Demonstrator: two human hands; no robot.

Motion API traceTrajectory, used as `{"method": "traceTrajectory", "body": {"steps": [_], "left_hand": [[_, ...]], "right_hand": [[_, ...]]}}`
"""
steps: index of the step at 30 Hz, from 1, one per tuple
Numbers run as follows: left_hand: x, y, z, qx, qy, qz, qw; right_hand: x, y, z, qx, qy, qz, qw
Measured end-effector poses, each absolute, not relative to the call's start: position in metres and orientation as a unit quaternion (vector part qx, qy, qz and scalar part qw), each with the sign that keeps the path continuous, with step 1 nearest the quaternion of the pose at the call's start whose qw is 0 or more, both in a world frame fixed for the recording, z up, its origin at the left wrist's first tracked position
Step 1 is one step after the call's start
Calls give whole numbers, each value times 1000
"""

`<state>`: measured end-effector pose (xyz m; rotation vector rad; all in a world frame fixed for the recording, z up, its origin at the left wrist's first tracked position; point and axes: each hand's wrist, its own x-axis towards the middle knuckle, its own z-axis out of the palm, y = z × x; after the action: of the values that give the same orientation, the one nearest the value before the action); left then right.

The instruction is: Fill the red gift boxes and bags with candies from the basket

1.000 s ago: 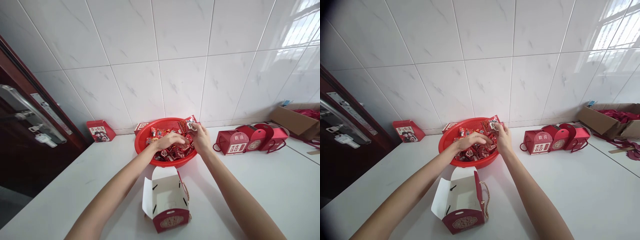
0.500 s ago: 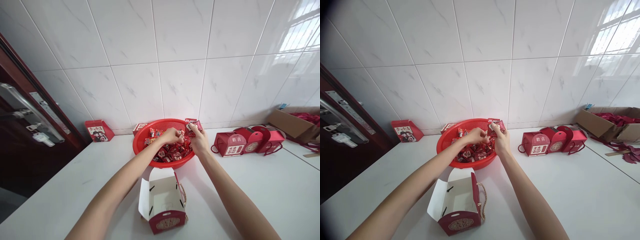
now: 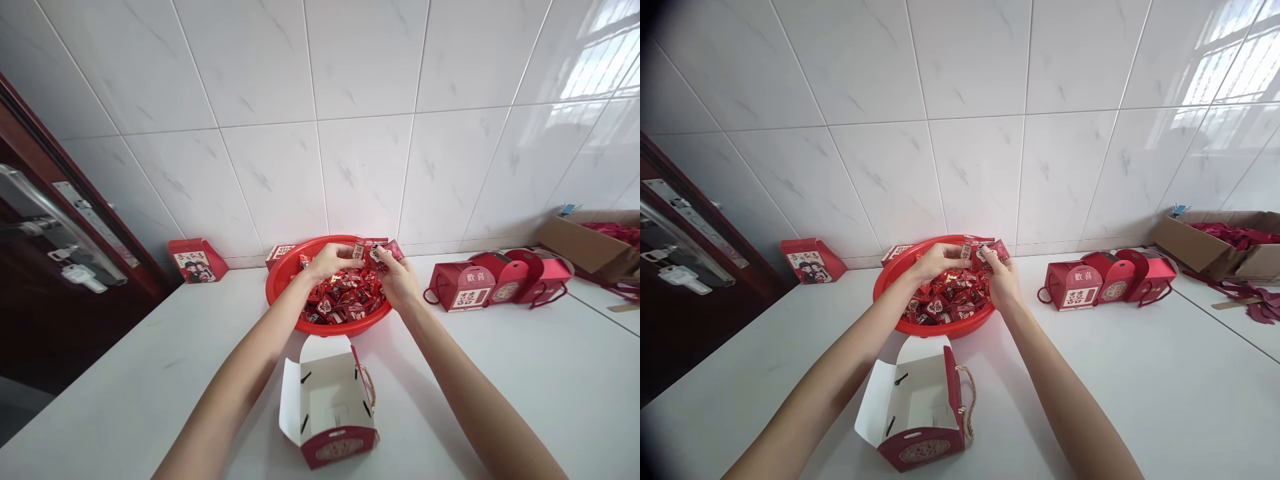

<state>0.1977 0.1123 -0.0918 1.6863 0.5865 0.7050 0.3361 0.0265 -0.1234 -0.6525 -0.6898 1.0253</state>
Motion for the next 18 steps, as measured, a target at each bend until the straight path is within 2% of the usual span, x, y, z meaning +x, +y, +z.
{"method": "traceTrajectory", "body": {"steps": [7,18], "left_hand": [[200,110,-94,738,210,266,584],[198,112,-93,685,261,388,558]], "right_hand": [[338,30,-128,-294,-316,446,784],[340,35,-129,-299,-276,454,793]]}}
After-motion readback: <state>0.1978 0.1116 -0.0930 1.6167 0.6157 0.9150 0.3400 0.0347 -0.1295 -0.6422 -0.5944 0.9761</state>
